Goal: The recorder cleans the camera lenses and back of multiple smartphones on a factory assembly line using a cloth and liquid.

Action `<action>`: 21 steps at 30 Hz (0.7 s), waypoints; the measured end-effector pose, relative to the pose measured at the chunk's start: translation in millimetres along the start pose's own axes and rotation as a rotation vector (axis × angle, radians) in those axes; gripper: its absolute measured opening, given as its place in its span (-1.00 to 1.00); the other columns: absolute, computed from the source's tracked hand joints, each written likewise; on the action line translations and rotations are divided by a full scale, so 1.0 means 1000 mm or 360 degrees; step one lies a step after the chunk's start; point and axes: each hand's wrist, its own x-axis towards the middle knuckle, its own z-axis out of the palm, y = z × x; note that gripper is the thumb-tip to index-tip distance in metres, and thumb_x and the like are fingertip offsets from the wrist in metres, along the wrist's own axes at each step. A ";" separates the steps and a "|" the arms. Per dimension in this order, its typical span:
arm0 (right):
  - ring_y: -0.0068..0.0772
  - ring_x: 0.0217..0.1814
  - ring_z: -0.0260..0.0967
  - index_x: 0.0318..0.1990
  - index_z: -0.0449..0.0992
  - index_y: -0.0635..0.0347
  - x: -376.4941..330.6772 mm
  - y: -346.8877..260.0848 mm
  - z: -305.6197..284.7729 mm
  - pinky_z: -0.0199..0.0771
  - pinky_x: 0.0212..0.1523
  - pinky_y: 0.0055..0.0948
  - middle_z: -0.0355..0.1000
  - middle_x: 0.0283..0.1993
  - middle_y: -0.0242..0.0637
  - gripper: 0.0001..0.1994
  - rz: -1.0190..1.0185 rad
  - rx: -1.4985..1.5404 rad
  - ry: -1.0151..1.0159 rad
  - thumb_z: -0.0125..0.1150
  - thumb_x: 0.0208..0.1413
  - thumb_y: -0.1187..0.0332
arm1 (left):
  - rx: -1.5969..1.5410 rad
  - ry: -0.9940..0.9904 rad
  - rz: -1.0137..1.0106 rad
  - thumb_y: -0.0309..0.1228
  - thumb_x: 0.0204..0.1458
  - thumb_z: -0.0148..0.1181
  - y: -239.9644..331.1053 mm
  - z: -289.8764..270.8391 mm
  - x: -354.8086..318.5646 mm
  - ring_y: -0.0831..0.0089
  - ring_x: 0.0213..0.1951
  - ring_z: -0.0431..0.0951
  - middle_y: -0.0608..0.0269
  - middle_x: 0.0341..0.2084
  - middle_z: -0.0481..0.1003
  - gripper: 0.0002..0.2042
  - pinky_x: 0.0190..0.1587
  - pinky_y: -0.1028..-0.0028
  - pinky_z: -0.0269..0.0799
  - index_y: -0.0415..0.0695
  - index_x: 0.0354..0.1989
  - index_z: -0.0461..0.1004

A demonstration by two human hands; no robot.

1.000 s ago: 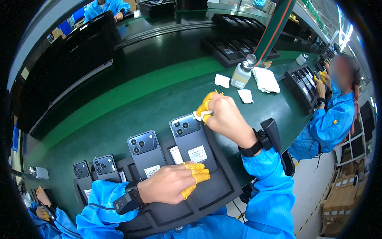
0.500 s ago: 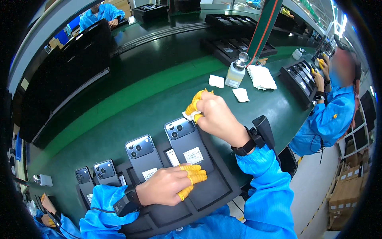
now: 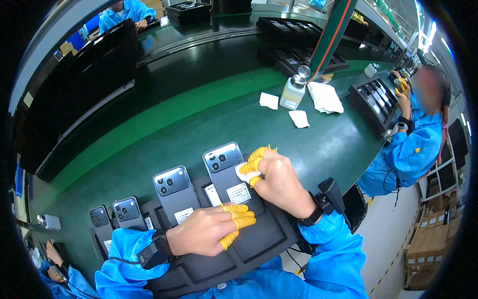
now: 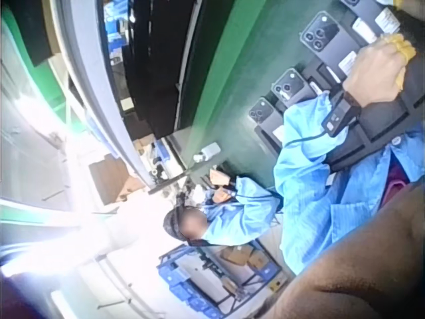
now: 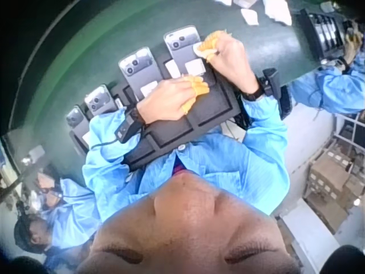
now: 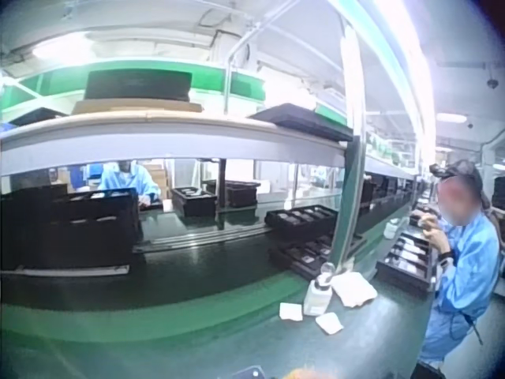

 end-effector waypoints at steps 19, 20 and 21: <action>0.01 -0.26 0.45 -0.44 0.58 0.36 0.003 0.062 -0.047 0.49 -0.18 -0.23 0.47 -0.32 -0.02 -0.87 -0.0154 -0.0839 0.0288 0.22 -0.25 0.63 | 0.0030 -0.0059 -0.0054 -0.51 0.00 0.11 0.002 -0.003 -0.002 0.25 0.08 0.50 0.13 -0.02 0.52 -0.60 0.06 0.37 0.50 -0.11 0.09 0.47; 0.04 -0.27 0.43 -0.43 0.59 0.35 0.000 0.069 -0.053 0.48 -0.18 -0.22 0.46 -0.34 -0.02 -0.86 0.0014 -0.0824 0.0334 0.20 -0.24 0.64 | 0.0039 -0.0051 -0.0035 -0.51 0.00 0.11 0.000 -0.003 0.001 0.25 0.08 0.50 0.13 -0.02 0.52 -0.60 0.06 0.37 0.50 -0.11 0.09 0.47; 0.04 -0.27 0.43 -0.43 0.59 0.35 0.000 0.069 -0.054 0.48 -0.18 -0.22 0.46 -0.34 -0.02 -0.86 0.0021 -0.0832 0.0345 0.20 -0.24 0.64 | 0.0040 -0.0013 -0.0005 -0.51 -0.07 0.15 -0.003 0.000 0.000 0.20 0.01 0.52 0.12 -0.12 0.53 -0.60 -0.02 0.33 0.53 -0.15 0.02 0.48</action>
